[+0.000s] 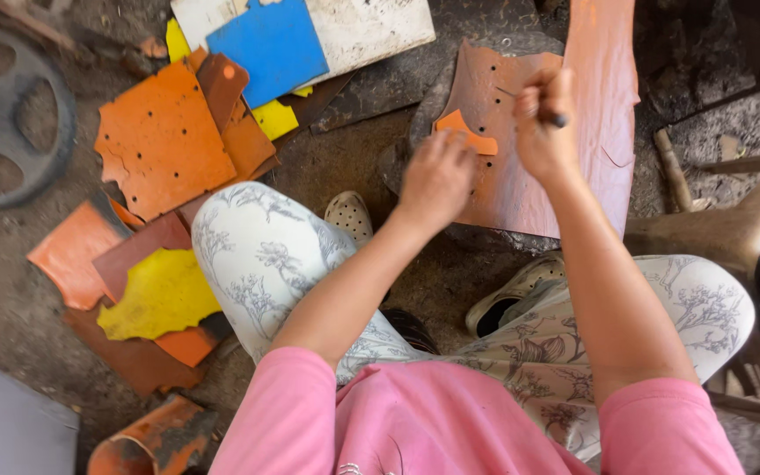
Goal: The person uses a small knife to cut a curved shape from a piece of orange leather, following a template. They then cut a second similar piece from a larger sheet of leather.
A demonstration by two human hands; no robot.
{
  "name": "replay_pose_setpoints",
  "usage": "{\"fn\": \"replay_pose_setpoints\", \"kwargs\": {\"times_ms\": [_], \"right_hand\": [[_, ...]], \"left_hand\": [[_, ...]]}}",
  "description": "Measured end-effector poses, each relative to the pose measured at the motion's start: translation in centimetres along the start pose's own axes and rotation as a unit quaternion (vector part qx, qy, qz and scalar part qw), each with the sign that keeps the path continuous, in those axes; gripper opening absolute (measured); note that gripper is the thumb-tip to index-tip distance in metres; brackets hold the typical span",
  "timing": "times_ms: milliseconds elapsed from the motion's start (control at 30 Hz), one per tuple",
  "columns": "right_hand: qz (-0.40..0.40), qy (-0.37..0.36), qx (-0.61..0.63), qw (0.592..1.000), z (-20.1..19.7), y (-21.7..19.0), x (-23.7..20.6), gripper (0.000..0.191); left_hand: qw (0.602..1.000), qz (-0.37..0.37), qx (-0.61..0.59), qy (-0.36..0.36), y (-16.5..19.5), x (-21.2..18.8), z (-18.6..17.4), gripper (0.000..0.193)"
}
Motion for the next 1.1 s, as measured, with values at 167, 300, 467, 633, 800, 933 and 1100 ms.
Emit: {"fn": "replay_pose_setpoints", "kwargs": {"times_ms": [167, 300, 467, 633, 800, 933, 1100], "right_hand": [[0.022, -0.029, 0.101, 0.994, 0.6, -0.5, 1.4, 0.026], [-0.04, -0.077, -0.02, 0.996, 4.3, -3.4, 1.2, 0.029], [-0.083, -0.076, -0.1, 0.989, 7.3, -5.3, -0.2, 0.033], [-0.082, -0.08, -0.107, 0.988, 8.3, -5.0, -0.7, 0.035], [-0.086, -0.078, -0.132, 0.984, 8.7, -4.6, -0.7, 0.037], [-0.12, -0.096, -0.188, 0.97, 9.0, -5.2, -1.3, 0.037], [-0.091, -0.118, -0.167, 0.975, 8.0, -5.1, -1.3, 0.032]], "left_hand": [[0.998, 0.028, 0.047, -0.04, 2.4, 0.4, 2.9, 0.049], [0.995, 0.007, 0.079, -0.066, 1.5, -0.1, 5.0, 0.035], [0.999, -0.031, 0.022, -0.016, 0.6, -0.1, 6.2, 0.031], [0.999, -0.035, -0.014, -0.019, 0.3, -0.6, 6.8, 0.036], [0.997, -0.023, 0.01, -0.079, 0.4, -1.0, 8.2, 0.034], [0.996, -0.047, -0.074, -0.034, -0.3, -1.1, 7.8, 0.033], [0.997, -0.01, 0.004, -0.072, 0.3, -1.2, 7.9, 0.033]]}}
Point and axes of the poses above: each hand's wrist, its own x-axis towards the middle knuckle, its own z-axis out of the palm, y = z × x, the point moved 10 cm from there along x, towards the middle knuckle
